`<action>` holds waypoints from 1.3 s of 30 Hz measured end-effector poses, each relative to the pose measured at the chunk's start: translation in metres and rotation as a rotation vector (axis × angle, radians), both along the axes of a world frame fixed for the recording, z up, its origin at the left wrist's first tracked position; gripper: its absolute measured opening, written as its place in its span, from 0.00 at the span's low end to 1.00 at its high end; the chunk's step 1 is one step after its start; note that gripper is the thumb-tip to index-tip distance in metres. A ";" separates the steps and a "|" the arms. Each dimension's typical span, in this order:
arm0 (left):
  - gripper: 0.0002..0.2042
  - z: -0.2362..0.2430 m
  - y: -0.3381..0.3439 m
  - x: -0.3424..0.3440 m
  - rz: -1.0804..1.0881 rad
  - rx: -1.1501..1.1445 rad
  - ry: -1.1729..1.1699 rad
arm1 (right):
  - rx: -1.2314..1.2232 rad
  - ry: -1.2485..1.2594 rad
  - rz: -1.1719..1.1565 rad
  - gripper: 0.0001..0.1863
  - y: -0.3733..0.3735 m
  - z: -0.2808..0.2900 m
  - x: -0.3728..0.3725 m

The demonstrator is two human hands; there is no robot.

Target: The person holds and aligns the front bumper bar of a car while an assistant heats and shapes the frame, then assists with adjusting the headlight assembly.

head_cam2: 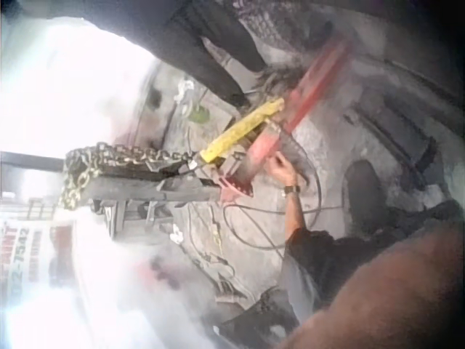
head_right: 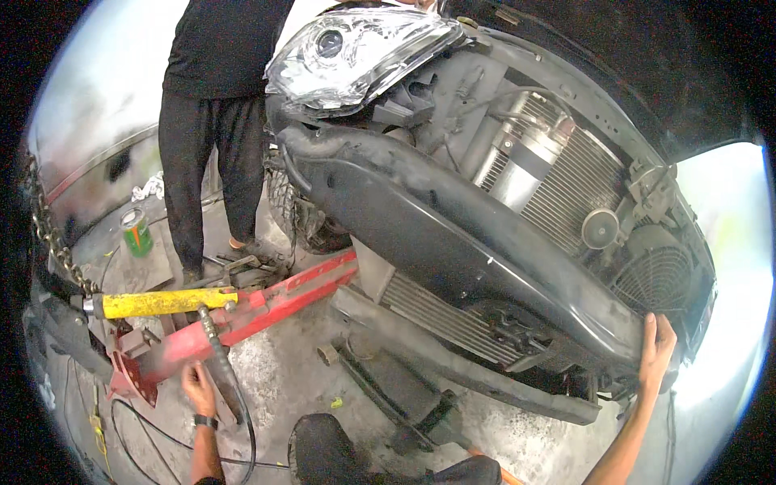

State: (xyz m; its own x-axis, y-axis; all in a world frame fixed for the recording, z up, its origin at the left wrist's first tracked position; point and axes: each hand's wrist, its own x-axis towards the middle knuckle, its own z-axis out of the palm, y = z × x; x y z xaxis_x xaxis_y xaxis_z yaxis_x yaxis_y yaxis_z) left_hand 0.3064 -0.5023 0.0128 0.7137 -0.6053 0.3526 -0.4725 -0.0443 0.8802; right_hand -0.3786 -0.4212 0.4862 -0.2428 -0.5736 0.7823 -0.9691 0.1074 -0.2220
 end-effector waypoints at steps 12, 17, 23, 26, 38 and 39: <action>0.12 -0.108 -0.085 0.124 -0.123 0.331 -0.349 | -0.105 -0.011 -0.184 0.21 -0.006 -0.016 -0.044; 0.14 -0.147 -0.096 0.130 0.123 0.227 -0.634 | -0.087 0.116 -0.090 0.21 -0.003 -0.007 -0.040; 0.24 -0.120 -0.123 0.123 0.059 0.486 -0.550 | -0.096 0.110 -0.078 0.22 0.000 -0.006 -0.040; 0.27 -0.130 -0.134 0.125 0.287 0.368 -0.405 | -0.078 0.106 -0.110 0.22 0.001 -0.007 -0.040; 0.24 -0.129 -0.136 0.118 0.407 0.452 -0.538 | -0.036 -0.065 -0.055 0.23 -0.012 -0.003 0.004; 0.24 -0.130 -0.140 0.117 0.408 0.448 -0.533 | -0.087 -0.014 -0.080 0.23 -0.011 -0.004 -0.012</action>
State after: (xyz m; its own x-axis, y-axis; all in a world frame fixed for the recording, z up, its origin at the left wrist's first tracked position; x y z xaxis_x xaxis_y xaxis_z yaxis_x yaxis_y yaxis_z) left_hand 0.4233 -0.6421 -0.1177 0.7131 -0.4978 0.4937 -0.6943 -0.5992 0.3986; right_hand -0.3909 -0.4318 0.4823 -0.2967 -0.4822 0.8243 -0.9548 0.1643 -0.2476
